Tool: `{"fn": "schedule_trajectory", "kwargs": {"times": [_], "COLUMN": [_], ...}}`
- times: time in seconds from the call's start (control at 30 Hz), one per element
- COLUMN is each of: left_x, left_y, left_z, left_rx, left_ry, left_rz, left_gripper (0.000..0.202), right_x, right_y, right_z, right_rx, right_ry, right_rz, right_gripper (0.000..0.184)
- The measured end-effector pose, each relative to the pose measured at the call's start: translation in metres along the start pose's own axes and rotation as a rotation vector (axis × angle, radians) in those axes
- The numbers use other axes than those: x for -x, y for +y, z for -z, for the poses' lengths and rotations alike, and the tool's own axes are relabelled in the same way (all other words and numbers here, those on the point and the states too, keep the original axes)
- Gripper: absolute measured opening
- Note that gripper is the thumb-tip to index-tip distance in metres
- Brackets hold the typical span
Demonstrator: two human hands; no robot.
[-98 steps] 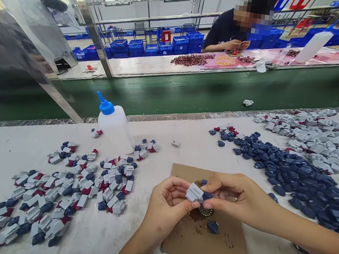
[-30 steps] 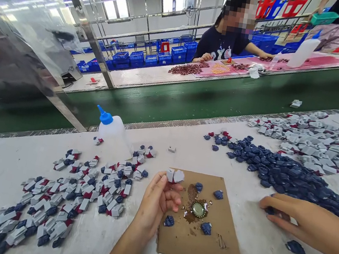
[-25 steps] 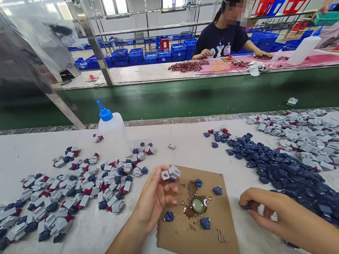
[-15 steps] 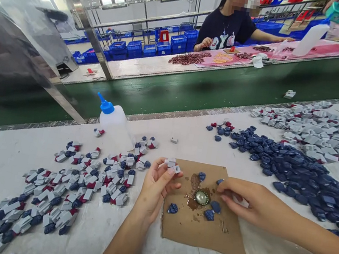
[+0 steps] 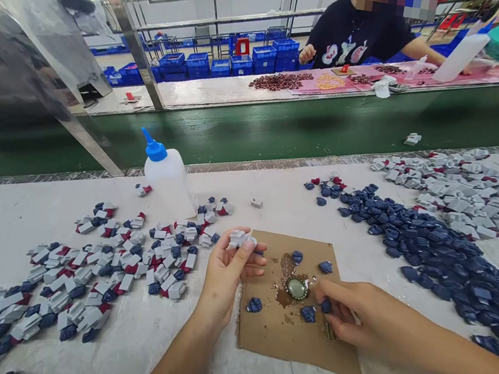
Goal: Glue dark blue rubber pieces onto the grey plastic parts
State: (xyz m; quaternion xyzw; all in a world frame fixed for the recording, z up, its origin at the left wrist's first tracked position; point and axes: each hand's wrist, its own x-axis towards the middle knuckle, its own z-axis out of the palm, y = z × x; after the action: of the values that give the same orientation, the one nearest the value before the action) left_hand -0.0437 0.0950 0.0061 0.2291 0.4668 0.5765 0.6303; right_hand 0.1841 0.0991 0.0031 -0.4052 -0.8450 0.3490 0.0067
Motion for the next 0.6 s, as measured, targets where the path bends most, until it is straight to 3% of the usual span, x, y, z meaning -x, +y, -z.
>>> {"fn": "schedule_trajectory", "kwargs": {"times": [0.17,0.23,0.4,0.6], "left_x": [0.001,0.0,0.0,0.004], "left_y": [-0.001,-0.002,-0.005,-0.008], "left_z": [-0.001,0.0,0.0,-0.001], "left_rx": [-0.04,-0.054,-0.174,-0.258], "left_ry": [-0.027,-0.038,-0.04,-0.101], "left_rz": [-0.011,-0.006,-0.07,-0.093], "left_gripper": [0.04,0.038,0.037,0.032], "right_x": [-0.003,-0.007,-0.017,-0.026], "right_y": [-0.003,-0.002,0.0,-0.002], "right_z": [0.003,0.001,-0.006,-0.01], "right_rx": [-0.203,-0.237,-0.027,0.217], "right_ry": [0.014,0.051,0.216,0.208], "right_rz": [-0.053,-0.06,0.012,0.133], "right_gripper": [0.008,0.015,0.016,0.02]}}
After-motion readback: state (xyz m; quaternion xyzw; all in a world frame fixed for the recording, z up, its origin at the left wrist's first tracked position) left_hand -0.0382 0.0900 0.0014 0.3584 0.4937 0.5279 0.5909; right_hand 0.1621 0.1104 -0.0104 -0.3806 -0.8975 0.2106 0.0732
